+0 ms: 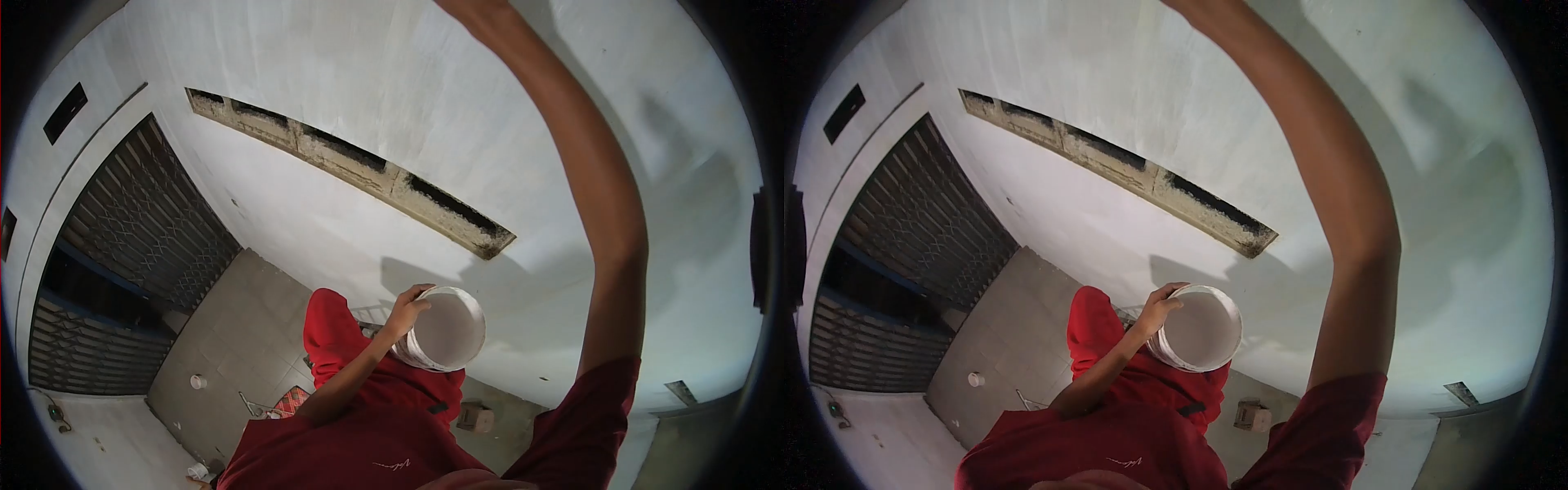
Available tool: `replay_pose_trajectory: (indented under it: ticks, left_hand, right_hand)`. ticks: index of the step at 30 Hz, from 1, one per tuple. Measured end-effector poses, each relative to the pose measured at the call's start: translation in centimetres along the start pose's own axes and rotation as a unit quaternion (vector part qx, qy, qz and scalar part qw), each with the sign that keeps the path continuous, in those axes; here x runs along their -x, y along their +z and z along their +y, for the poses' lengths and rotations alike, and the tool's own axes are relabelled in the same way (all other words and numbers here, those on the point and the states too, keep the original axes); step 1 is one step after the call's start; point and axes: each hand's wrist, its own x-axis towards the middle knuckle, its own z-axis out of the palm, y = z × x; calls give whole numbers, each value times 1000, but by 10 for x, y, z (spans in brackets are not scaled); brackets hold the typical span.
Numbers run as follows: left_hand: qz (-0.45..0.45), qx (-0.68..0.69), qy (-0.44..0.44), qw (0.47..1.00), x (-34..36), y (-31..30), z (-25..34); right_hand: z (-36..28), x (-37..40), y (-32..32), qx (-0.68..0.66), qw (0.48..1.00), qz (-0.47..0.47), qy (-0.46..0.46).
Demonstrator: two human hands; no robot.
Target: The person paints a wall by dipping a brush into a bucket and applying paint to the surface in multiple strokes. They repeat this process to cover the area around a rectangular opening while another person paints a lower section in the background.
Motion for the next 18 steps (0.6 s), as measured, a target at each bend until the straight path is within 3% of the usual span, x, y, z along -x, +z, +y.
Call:
replay_pose_trajectory:
  ticks: [2, 4, 6, 7, 8, 9, 10, 12, 13, 15, 16, 18]
  left_hand:
    - [4, 3, 2, 1000, -1, -1, -2]
    - [6, 15, -2, 1000, -2, 0, -3]
    - [9, 11, -1, 1000, -4, 2, 2]
    - [10, 6, -5, 1000, 0, 2, 3]
    - [7, 9, -1, 1000, -1, 0, 3]
    - [3, 10, 5, 1000, -4, -2, 0]
    - [-1, 14, 8, 1000, -2, -1, -4]
    - [-1, 16, 13, 1000, -3, 0, -2]
    - [2, 18, 10, 1000, 0, 0, -2]
    - [5, 6, 7, 1000, -1, -3, -4]
    - [5, 2, 4, 1000, -1, -2, -5]
    - [1, -4, 5, 1000, -4, -2, 0]
  right_hand:
    - [-20, 31, 14, 3, 996, -73, 51]
    - [-54, 82, 21, -19, 986, -164, 21]
    - [-101, 130, 34, 8, 973, -227, -48]
    - [-126, 155, 35, -67, 979, -187, -42]
    - [-147, 183, 45, -33, 966, -215, -141]
    - [-167, 202, 45, -174, 942, -283, -37]
    - [-185, 217, 39, -312, 883, -344, 68]
    - [-197, 226, 37, -378, 793, -435, 198]
    - [-191, 228, 41, -382, 779, -453, 205]
    - [-160, 220, 52, -364, 838, -352, 203]
    - [-132, 182, 38, -307, 832, -378, 266]
    - [-68, 141, 49, -302, 892, -210, 263]
